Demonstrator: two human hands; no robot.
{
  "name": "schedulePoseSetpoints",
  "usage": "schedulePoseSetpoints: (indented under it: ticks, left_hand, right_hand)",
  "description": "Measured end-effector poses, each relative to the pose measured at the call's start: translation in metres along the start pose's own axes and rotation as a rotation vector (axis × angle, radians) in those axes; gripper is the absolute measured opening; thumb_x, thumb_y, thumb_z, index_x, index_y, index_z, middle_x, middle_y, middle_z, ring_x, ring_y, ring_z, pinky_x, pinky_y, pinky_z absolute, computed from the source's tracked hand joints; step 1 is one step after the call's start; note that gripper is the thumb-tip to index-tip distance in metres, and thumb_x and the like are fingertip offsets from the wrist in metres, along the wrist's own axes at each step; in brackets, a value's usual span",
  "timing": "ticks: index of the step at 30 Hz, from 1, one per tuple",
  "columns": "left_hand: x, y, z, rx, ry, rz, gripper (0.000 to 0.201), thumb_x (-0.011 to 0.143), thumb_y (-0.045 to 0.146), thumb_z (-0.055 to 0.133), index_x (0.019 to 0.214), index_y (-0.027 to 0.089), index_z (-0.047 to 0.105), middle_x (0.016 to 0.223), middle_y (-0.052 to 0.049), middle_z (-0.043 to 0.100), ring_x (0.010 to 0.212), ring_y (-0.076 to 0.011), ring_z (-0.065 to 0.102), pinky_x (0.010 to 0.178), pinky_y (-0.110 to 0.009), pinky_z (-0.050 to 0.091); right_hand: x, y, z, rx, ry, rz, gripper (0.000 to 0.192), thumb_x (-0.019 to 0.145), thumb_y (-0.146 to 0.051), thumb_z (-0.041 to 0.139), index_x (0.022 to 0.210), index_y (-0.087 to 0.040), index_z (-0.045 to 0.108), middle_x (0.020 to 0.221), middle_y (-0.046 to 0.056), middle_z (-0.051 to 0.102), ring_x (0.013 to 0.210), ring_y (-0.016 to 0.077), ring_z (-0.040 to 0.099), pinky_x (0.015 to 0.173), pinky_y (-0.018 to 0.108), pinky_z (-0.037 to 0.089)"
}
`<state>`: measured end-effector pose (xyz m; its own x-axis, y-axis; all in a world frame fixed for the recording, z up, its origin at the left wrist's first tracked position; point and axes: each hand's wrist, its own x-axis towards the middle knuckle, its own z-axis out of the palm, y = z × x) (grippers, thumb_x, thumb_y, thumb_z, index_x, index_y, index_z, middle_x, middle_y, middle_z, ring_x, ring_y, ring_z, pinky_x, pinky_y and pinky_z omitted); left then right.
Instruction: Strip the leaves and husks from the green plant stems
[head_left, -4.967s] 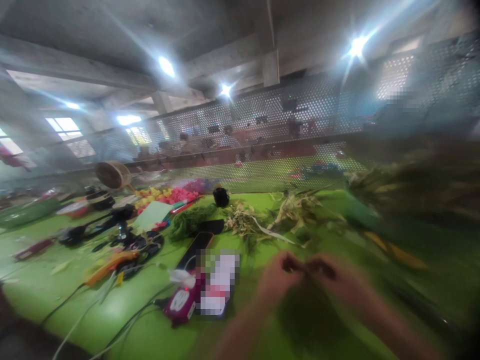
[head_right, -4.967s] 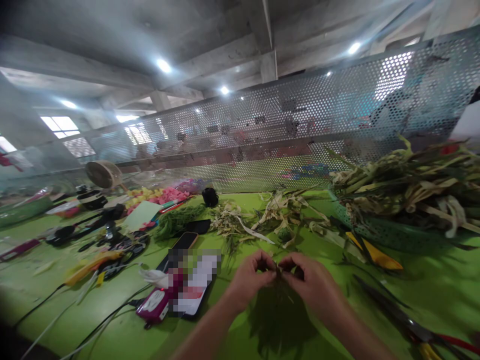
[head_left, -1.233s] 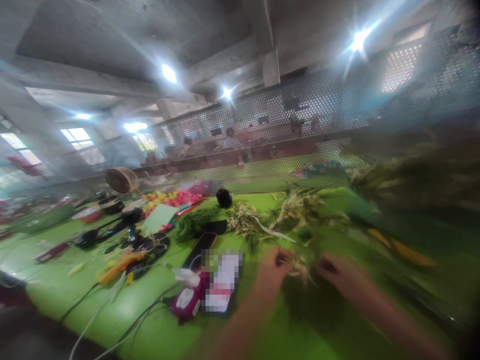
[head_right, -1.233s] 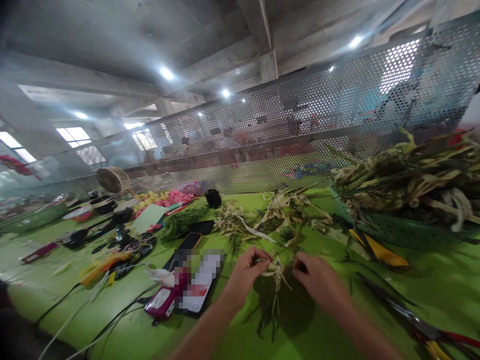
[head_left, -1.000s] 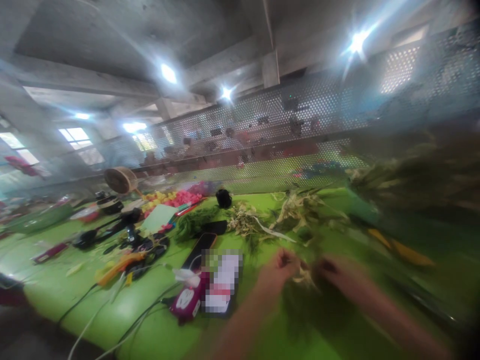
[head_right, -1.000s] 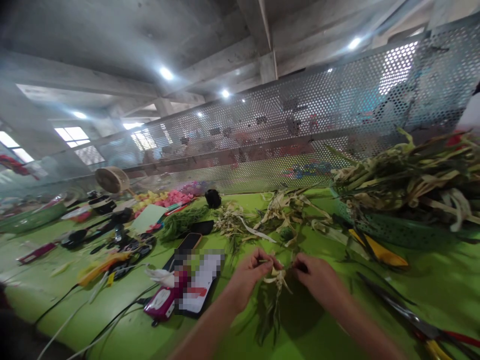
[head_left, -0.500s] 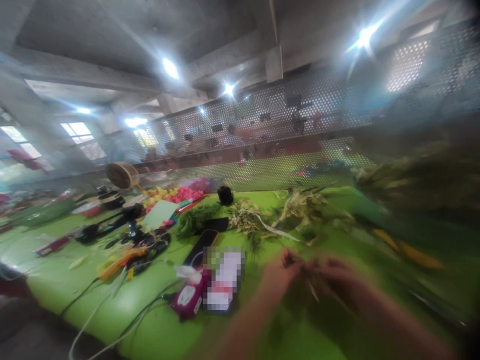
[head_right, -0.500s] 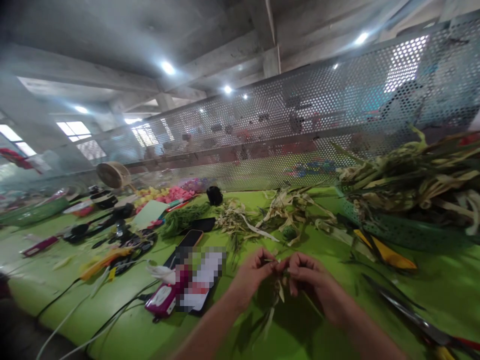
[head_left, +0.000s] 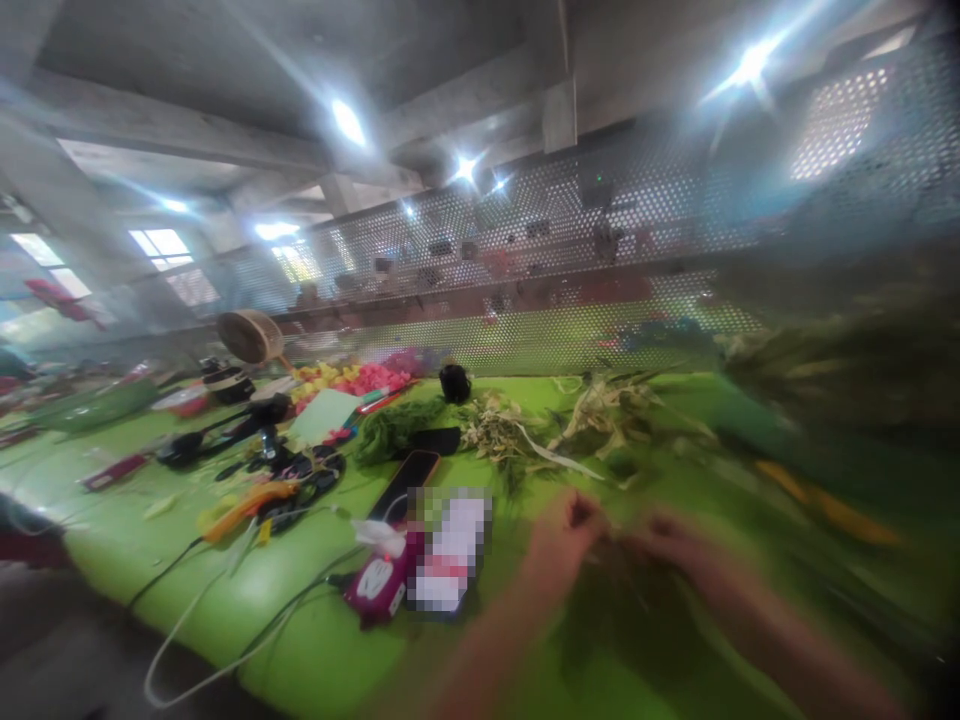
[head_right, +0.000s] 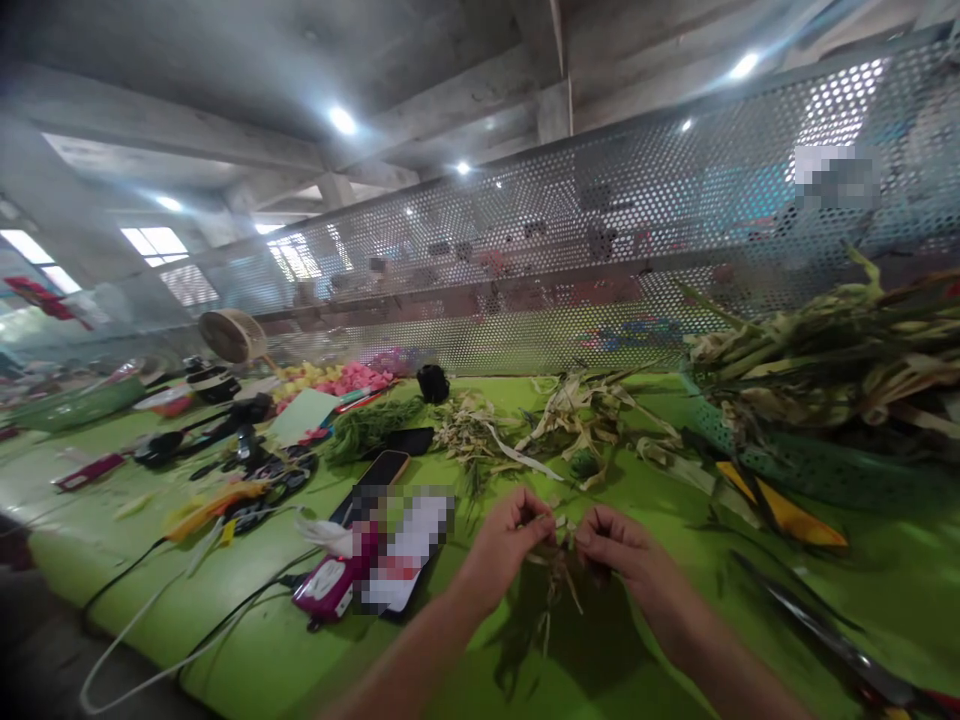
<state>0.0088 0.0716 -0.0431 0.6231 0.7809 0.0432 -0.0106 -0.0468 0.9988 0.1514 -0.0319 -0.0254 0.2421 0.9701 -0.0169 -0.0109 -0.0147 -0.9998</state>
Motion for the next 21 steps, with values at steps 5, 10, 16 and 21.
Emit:
schedulePoseSetpoints:
  ticks: [5, 10, 16, 21]
  left_hand:
    - [0.0023, -0.0044, -0.001, 0.012, 0.006, 0.017, 0.015, 0.076, 0.028, 0.064, 0.077, 0.016, 0.055, 0.071, -0.001, 0.059, 0.07, -0.0146, 0.053, 0.069, -0.028, 0.042]
    - [0.0015, -0.0012, -0.0031, 0.029, 0.001, 0.035, 0.014, 0.077, 0.026, 0.065, 0.078, 0.016, 0.056, 0.071, 0.0, 0.059, 0.071, -0.0141, 0.054, 0.07, -0.027, 0.042]
    - [0.0022, -0.0022, -0.0022, 0.029, -0.059, -0.006, 0.018, 0.074, 0.025, 0.068, 0.086, 0.015, 0.059, 0.076, -0.002, 0.061, 0.072, -0.0145, 0.056, 0.07, -0.027, 0.042]
    - [0.0021, -0.0083, -0.0003, 0.071, -0.069, 0.006, 0.016, 0.072, 0.015, 0.065, 0.086, 0.015, 0.059, 0.077, -0.001, 0.06, 0.073, -0.0137, 0.056, 0.072, -0.027, 0.044]
  right_hand:
    - [-0.0007, 0.0018, 0.0013, -0.034, 0.019, 0.012, 0.024, 0.081, -0.041, 0.059, 0.066, -0.023, 0.057, 0.062, -0.002, 0.056, 0.06, 0.0146, 0.051, 0.057, 0.027, 0.039]
    - [0.0011, 0.0036, -0.0006, -0.085, 0.071, 0.05, 0.026, 0.079, -0.043, 0.062, 0.064, -0.021, 0.06, 0.06, -0.002, 0.057, 0.058, 0.0138, 0.05, 0.056, 0.027, 0.039]
    - [0.0058, 0.0061, -0.0065, -0.126, 0.057, -0.023, 0.028, 0.076, -0.047, 0.065, 0.067, -0.02, 0.062, 0.06, -0.003, 0.055, 0.057, 0.0125, 0.05, 0.055, 0.025, 0.038]
    - [0.0062, 0.0082, -0.0072, -0.295, 0.084, -0.16, 0.027, 0.077, -0.047, 0.064, 0.069, -0.021, 0.066, 0.064, -0.001, 0.058, 0.062, 0.015, 0.053, 0.058, 0.027, 0.04]
